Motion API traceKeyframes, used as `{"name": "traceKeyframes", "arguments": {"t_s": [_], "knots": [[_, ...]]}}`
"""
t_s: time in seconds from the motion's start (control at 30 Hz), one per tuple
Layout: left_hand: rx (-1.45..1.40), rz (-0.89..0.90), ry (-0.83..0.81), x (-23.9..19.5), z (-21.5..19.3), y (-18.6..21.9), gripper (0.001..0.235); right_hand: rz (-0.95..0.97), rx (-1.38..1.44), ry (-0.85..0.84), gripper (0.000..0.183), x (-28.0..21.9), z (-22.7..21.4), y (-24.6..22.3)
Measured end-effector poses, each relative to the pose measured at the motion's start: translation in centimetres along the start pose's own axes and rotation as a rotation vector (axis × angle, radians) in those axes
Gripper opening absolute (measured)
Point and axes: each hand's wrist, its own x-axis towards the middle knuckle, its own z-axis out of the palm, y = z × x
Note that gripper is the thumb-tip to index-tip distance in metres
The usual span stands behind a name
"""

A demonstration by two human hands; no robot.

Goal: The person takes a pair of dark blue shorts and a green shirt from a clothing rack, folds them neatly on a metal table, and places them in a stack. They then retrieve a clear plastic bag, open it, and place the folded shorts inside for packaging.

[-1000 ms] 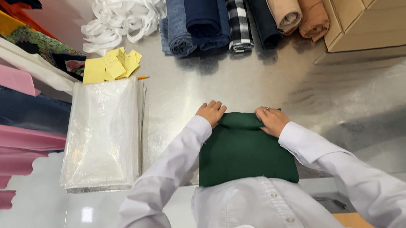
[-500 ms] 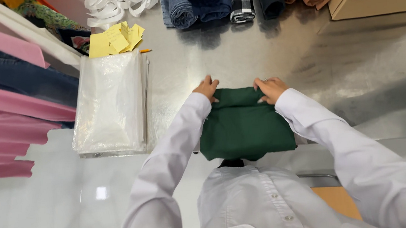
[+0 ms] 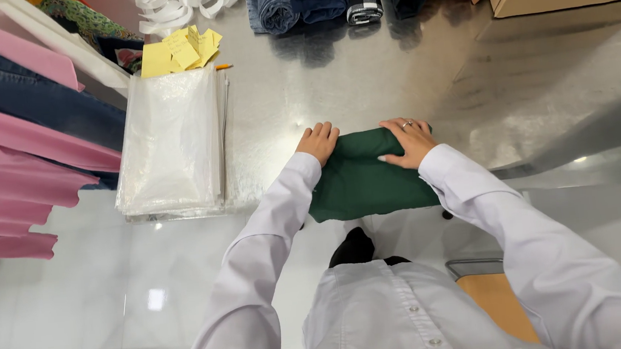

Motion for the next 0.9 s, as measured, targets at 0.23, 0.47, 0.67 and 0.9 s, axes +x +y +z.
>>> {"name": "traceKeyframes", "arguments": {"t_s": [0.23, 0.47, 0.67, 0.9], "knots": [[-0.132, -0.049, -0.372, -1.3, -1.2, 1.2, 0.066, -0.015, -0.123, -0.179, 0.064, 0.5, 1.2, 2.4], [-0.215, -0.097, -0.496, 1.8, -2.3, 0.0, 0.077, -0.129, -0.429, -0.014, 0.059, 0.5, 4.3, 3.4], [-0.091, -0.001, -0.364, 4.4, 0.2, -1.3, 0.065, -0.160, -0.534, 0.172, 0.065, 3.9, 6.5, 6.7], [0.055, -0.077, -0.074, 7.9, 2.5, -5.3, 0.034, -0.179, -0.567, 0.280, 0.072, 11.8, 7.3, 9.4]]}}
